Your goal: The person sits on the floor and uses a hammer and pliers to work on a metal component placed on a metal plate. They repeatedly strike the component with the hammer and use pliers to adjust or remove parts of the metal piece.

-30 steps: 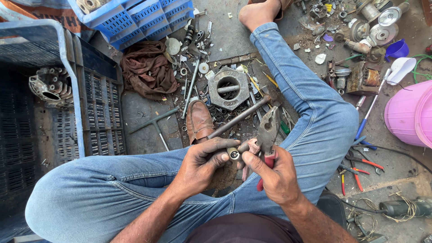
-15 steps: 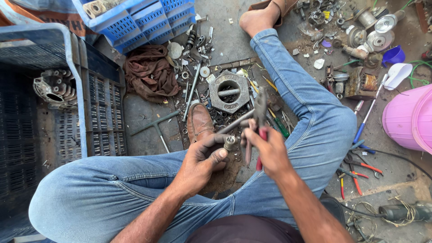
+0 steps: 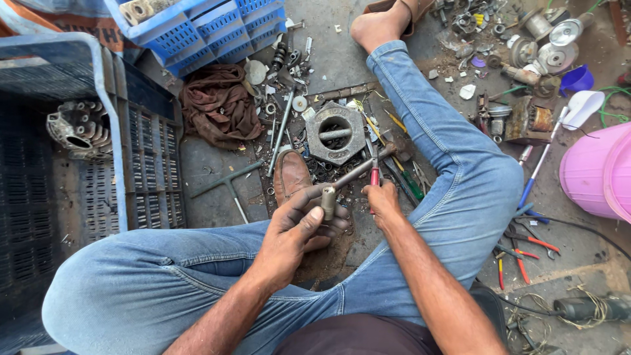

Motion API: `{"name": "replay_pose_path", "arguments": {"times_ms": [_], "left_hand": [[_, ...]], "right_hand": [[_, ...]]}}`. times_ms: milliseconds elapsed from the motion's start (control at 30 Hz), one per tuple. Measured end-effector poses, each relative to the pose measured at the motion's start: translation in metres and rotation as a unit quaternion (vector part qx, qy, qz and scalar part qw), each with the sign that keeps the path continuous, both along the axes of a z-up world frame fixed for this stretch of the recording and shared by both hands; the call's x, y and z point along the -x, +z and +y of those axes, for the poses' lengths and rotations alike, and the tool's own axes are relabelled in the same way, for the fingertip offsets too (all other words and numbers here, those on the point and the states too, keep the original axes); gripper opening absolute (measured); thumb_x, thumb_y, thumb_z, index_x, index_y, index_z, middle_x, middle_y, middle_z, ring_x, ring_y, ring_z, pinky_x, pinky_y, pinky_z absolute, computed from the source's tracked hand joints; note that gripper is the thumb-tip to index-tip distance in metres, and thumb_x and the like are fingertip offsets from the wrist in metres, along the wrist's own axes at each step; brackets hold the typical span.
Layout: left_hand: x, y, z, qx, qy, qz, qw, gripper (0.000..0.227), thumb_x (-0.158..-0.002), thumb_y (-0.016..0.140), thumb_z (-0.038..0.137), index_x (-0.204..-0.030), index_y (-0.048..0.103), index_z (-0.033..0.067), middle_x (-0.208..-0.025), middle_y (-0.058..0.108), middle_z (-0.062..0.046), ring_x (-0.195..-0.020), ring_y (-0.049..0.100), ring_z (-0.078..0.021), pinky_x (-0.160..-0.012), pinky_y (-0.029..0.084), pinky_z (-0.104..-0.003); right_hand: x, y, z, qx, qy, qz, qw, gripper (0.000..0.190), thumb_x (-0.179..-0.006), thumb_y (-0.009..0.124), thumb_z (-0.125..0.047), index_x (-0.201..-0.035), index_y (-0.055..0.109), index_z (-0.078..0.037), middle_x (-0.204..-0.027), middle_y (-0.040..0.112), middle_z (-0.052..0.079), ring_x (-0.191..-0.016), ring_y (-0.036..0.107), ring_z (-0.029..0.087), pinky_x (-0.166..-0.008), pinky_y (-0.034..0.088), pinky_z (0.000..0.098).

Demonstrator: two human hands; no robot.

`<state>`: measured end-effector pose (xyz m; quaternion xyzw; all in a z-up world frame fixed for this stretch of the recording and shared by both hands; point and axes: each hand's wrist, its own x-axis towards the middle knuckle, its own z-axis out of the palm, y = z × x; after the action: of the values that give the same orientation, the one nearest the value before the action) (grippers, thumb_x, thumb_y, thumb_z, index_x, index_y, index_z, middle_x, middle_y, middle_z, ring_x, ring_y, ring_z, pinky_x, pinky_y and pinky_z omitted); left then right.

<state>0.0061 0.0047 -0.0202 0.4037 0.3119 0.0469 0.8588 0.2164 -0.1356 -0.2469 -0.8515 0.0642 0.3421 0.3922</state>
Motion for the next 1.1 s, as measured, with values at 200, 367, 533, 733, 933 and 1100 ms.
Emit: {"name": "replay_pose_path", "arguments": {"times_ms": [200, 367, 533, 733, 933, 1100], "left_hand": [[0.002, -0.01, -0.003, 0.022, 0.052, -0.072, 0.996, 0.031, -0.102, 0.062, 0.016, -0.129, 0.065, 0.0019, -0.104, 0.07, -0.006, -0.083, 0.059, -0.0109, -0.073, 0.048, -0.027], [0.002, -0.011, -0.005, -0.122, 0.029, -0.087, 0.988, 0.022, -0.102, 0.06, 0.012, -0.121, 0.065, 0.0013, -0.102, 0.068, -0.003, -0.095, 0.066, -0.01, -0.083, 0.053, -0.026], [0.004, -0.003, -0.007, -0.23, -0.011, -0.034, 0.972, 0.023, -0.101, 0.059, 0.002, -0.122, 0.068, 0.0033, -0.103, 0.07, -0.007, -0.094, 0.062, -0.0113, -0.085, 0.051, -0.027], [0.004, -0.004, -0.007, -0.306, 0.012, -0.096, 0.947, 0.027, -0.092, 0.061, -0.008, -0.116, 0.066, 0.0012, -0.123, 0.071, -0.009, -0.112, 0.063, -0.0153, -0.102, 0.048, -0.031], [0.001, -0.006, -0.008, -0.282, 0.003, -0.105, 0.954, 0.024, -0.092, 0.062, -0.008, -0.114, 0.064, -0.0001, -0.131, 0.069, -0.01, -0.119, 0.062, -0.0165, -0.106, 0.048, -0.032], [0.001, -0.003, -0.007, -0.297, -0.008, -0.097, 0.95, 0.025, -0.092, 0.062, -0.007, -0.116, 0.064, -0.0005, -0.13, 0.07, -0.011, -0.119, 0.064, -0.0174, -0.105, 0.049, -0.033]], "right_hand": [[0.002, -0.028, -0.003, 0.052, -0.01, -0.092, 0.994, 0.046, -0.077, 0.066, -0.006, -0.122, 0.058, 0.003, -0.107, 0.067, 0.022, -0.095, 0.066, 0.032, -0.081, 0.053, 0.0449], [0.005, -0.03, 0.0, 0.146, -0.007, -0.109, 0.983, 0.055, -0.082, 0.066, -0.008, -0.133, 0.047, -0.002, -0.13, 0.05, 0.032, -0.123, 0.052, 0.044, -0.106, 0.042, 0.049], [0.013, 0.005, 0.006, 0.087, -0.012, -0.178, 0.98, 0.054, -0.091, 0.062, -0.007, -0.142, 0.045, -0.008, -0.137, 0.045, 0.025, -0.126, 0.05, 0.039, -0.105, 0.042, 0.0489], [0.057, 0.105, -0.002, -0.327, 0.093, -0.159, 0.927, 0.044, -0.095, 0.058, 0.0, -0.138, 0.051, -0.004, -0.13, 0.06, 0.013, -0.121, 0.059, 0.023, -0.104, 0.048, 0.0359], [0.083, 0.201, -0.013, -0.352, 0.264, -0.344, 0.829, 0.034, -0.096, 0.066, -0.003, -0.13, 0.06, -0.004, -0.129, 0.062, 0.012, -0.118, 0.064, 0.023, -0.106, 0.053, 0.0351], [0.081, 0.234, 0.002, -0.356, 0.328, -0.373, 0.791, 0.032, -0.093, 0.076, -0.011, -0.123, 0.066, -0.007, -0.131, 0.06, 0.013, -0.114, 0.067, 0.025, -0.099, 0.058, 0.0352]]}}
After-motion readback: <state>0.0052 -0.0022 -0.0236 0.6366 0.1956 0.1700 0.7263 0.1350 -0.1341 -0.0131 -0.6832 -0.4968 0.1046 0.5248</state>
